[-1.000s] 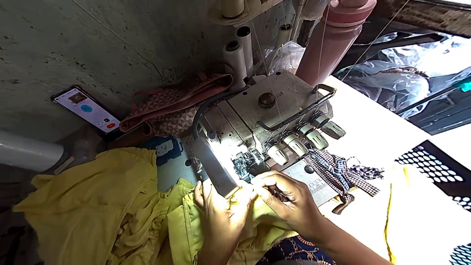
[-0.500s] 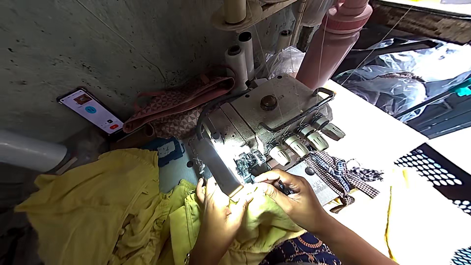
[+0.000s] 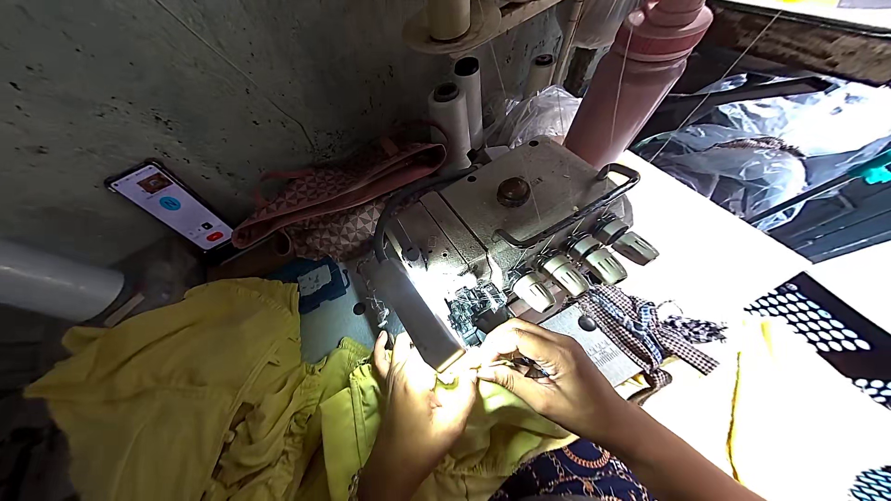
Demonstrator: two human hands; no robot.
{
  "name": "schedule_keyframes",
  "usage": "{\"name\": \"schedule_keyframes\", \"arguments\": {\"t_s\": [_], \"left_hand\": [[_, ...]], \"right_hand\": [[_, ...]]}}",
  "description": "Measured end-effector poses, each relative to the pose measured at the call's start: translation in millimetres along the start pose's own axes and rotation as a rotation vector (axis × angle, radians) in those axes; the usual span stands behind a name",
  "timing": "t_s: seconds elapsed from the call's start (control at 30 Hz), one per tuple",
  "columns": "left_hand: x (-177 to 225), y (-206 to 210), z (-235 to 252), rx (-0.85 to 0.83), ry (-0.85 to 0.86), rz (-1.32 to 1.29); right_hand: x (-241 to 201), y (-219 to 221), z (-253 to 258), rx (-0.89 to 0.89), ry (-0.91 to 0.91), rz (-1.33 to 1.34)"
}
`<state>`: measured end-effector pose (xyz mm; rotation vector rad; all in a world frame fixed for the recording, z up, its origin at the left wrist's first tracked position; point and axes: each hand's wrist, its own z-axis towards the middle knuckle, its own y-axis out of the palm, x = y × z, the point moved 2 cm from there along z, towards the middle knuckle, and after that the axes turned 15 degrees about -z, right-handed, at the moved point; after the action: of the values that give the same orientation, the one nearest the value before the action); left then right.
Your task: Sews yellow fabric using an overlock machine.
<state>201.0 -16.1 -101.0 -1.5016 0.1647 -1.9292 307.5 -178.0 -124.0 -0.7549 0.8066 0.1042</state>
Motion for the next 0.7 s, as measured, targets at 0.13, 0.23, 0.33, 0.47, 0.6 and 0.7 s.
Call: {"name": "schedule_keyframes", "arguments": {"t_s": [0.13,0.23,0.33,0.47,0.6,0.7], "left_hand": [[0.3,1.1,1.1,0.024,0.001,0.000],[1.2,3.1,1.1,0.050,0.002,0.008],[2.4,5.1,1.3,0.096,0.018,0.029],[7.8,7.0,1.6,0.119,0.040,0.035],[5.8,6.7,1.0,0.064,0.056,-0.006],[8.9,8.5,1.5,0.078,0.054,-0.013]], "right_hand": [[1.6,-2.4,-1.4,0.001,0.058,0.104],[2.0,-3.5,-1.7,0.009,0.110,0.228],[2.3,-3.3,-1.3,0.038,0.113,0.266],[0.3,-4.3,-0.5,0.087,0.056,0.207],[-2.8,-8.3,0.0,0.076,-0.050,0.160],[-2.2,-6.3,-1.1,0.116,-0.035,0.177]]}}
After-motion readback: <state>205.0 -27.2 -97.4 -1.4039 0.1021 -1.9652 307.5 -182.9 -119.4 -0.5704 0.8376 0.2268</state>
